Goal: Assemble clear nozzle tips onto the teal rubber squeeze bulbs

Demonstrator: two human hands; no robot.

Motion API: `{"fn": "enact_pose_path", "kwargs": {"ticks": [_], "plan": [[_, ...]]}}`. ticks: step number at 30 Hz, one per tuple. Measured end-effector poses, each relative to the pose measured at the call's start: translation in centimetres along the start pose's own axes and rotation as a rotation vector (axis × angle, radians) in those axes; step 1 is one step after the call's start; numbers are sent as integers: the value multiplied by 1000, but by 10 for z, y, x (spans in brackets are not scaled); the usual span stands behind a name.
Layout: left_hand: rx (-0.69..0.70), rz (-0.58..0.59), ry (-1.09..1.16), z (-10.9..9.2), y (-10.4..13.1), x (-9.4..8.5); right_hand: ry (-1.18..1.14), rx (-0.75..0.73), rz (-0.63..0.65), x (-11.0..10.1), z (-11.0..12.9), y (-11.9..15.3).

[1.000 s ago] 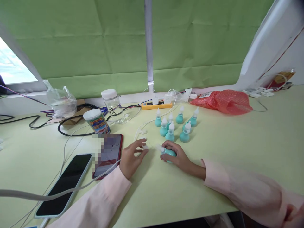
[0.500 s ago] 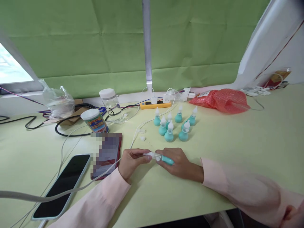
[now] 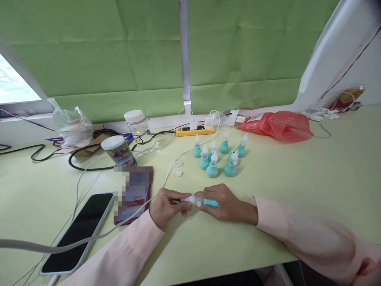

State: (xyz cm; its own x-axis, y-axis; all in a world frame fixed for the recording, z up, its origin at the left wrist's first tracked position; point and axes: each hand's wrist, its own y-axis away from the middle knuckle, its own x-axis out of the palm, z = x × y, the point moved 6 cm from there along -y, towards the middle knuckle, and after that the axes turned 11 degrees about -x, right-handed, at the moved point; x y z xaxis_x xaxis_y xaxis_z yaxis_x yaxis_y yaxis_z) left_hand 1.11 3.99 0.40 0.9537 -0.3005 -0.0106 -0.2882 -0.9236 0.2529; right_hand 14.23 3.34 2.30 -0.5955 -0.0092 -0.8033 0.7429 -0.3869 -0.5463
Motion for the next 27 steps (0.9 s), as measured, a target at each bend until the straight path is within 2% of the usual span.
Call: {"fn": "enact_pose_path", "kwargs": {"ticks": [4, 7, 13, 15, 18, 20, 23, 27], "plan": [[35, -1, 27, -3, 2, -1, -239, 84, -39, 0, 2, -2], [33, -12, 54, -4, 3, -1, -314, 140, -34, 1, 3, -3], [139, -113, 3, -14, 8, -2, -216, 87, -57, -11, 4, -10], [250, -236, -162, -21, 11, -9, -118, 77, -115, -20, 0, -12], [498, -449, -608, -29, 14, -14, 2, 84, -205, -29, -10, -10], [595, -482, -889, -26, 9, -10, 63, 99, -250, -31, -17, -8], [534, -452, -1189, -11, -7, -5, 141, 156, -287, -29, -26, -3], [472, -483, -1372, -2, -20, -2, 221, 222, -247, -24, -32, -1]]}}
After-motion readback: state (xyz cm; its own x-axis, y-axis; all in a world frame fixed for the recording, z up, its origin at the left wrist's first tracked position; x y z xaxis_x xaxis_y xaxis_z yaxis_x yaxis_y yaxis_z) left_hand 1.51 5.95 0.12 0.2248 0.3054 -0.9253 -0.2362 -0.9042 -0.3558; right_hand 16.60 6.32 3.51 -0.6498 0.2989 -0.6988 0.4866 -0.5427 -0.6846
